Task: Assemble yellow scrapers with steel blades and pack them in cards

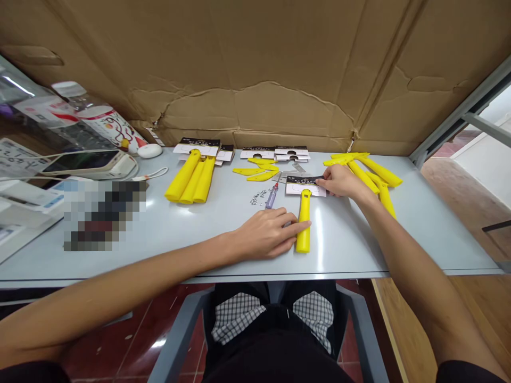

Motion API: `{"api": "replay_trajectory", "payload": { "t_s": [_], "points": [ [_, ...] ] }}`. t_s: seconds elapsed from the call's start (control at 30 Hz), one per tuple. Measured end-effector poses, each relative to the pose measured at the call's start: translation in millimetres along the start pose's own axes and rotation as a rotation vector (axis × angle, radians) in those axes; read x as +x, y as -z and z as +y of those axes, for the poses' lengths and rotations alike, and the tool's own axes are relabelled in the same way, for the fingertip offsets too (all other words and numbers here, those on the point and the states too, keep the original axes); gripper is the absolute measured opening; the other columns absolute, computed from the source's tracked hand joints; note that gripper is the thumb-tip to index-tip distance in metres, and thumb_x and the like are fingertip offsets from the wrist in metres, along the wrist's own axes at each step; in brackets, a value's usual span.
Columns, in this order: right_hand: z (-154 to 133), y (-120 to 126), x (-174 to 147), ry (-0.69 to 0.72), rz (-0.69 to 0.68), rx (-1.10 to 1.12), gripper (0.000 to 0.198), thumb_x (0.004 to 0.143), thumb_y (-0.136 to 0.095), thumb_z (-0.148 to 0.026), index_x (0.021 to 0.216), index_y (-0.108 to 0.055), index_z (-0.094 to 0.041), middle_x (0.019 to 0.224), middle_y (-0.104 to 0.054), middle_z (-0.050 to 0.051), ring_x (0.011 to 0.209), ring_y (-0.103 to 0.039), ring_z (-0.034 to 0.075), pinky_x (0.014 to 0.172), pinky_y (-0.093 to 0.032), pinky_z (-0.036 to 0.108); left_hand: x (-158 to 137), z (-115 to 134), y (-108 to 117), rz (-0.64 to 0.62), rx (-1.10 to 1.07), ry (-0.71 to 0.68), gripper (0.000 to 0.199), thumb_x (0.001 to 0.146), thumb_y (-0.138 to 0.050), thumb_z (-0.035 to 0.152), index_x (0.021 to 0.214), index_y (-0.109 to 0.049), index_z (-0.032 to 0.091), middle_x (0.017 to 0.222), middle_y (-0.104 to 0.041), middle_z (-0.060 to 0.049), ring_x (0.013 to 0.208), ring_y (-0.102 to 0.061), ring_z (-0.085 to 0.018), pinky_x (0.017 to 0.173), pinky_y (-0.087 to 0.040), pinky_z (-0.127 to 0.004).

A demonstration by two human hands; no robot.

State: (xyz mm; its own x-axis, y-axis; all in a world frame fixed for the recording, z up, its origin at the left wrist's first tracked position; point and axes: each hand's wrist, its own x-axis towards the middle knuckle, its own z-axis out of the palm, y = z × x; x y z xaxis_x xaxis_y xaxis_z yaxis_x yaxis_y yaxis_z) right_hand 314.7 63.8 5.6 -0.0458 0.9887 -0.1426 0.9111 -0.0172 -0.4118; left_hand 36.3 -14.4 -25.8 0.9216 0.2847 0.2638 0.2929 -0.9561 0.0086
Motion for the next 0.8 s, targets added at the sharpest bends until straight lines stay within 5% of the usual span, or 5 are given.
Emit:
{"api": "replay_trajectory", "payload": {
  "t_s": [0.2, 0.27, 0.43, 0.57, 0.8],
  "points": [
    [0, -2, -18, -0.001, 0.199, -0.097, 0.038, 0.099, -0.055, -0.044, 0.113, -0.075, -0.015, 0.111, -0.076, 0.021, 0.116, -0.066, 0.038, 0.091, -0.052, 0.047, -8, -2, -3, 0.111, -0.02, 0.076, 0.039, 0.104, -0.05, 0.027, 0.136, -0.062, 0.008, 0.123, -0.072, -0.018, 0.115, -0.064, -0.032, 0.1, -0.058, -0.05],
    [4, -12, -41, 0.053, 0.269, -0.175, 0.047, 0.101, -0.051, -0.046, 0.128, -0.071, -0.013, 0.123, -0.074, 0.022, 0.119, -0.065, 0.041, 0.096, -0.052, 0.054, -11, -3, -7, 0.148, -0.051, 0.09, 0.036, 0.104, -0.051, 0.026, 0.132, -0.064, 0.008, 0.13, -0.07, -0.019, 0.127, -0.06, -0.034, 0.11, -0.054, -0.052],
    [13, -54, -104, 0.186, 0.265, -0.287, 0.079, 0.104, -0.041, -0.055, 0.163, -0.037, -0.003, 0.169, -0.038, 0.023, 0.157, -0.033, 0.043, 0.125, -0.033, 0.059, -11, 3, -16, 0.109, -0.131, 0.184, 0.043, 0.106, -0.045, 0.026, 0.142, -0.06, 0.007, 0.154, -0.057, -0.025, 0.148, -0.051, -0.035, 0.122, -0.047, -0.055],
    [12, -69, -123, 0.146, 0.174, -0.331, 0.081, 0.107, -0.028, -0.059, 0.168, -0.029, -0.005, 0.175, -0.027, 0.018, 0.164, -0.02, 0.039, 0.132, -0.018, 0.061, -3, 11, -18, 0.016, -0.166, 0.296, 0.05, 0.108, -0.039, 0.027, 0.149, -0.054, 0.004, 0.163, -0.048, -0.025, 0.156, -0.041, -0.033, 0.128, -0.038, -0.052],
    [8, -67, -120, 0.114, 0.148, -0.364, 0.082, 0.108, -0.023, -0.059, 0.169, -0.027, -0.005, 0.177, -0.022, 0.016, 0.165, -0.015, 0.036, 0.133, -0.014, 0.059, 3, 22, -21, -0.199, -0.076, 0.408, 0.065, 0.11, -0.025, 0.035, 0.164, -0.033, 0.0, 0.176, -0.024, -0.022, 0.166, -0.014, -0.029, 0.135, -0.01, -0.049]
  ]
}}
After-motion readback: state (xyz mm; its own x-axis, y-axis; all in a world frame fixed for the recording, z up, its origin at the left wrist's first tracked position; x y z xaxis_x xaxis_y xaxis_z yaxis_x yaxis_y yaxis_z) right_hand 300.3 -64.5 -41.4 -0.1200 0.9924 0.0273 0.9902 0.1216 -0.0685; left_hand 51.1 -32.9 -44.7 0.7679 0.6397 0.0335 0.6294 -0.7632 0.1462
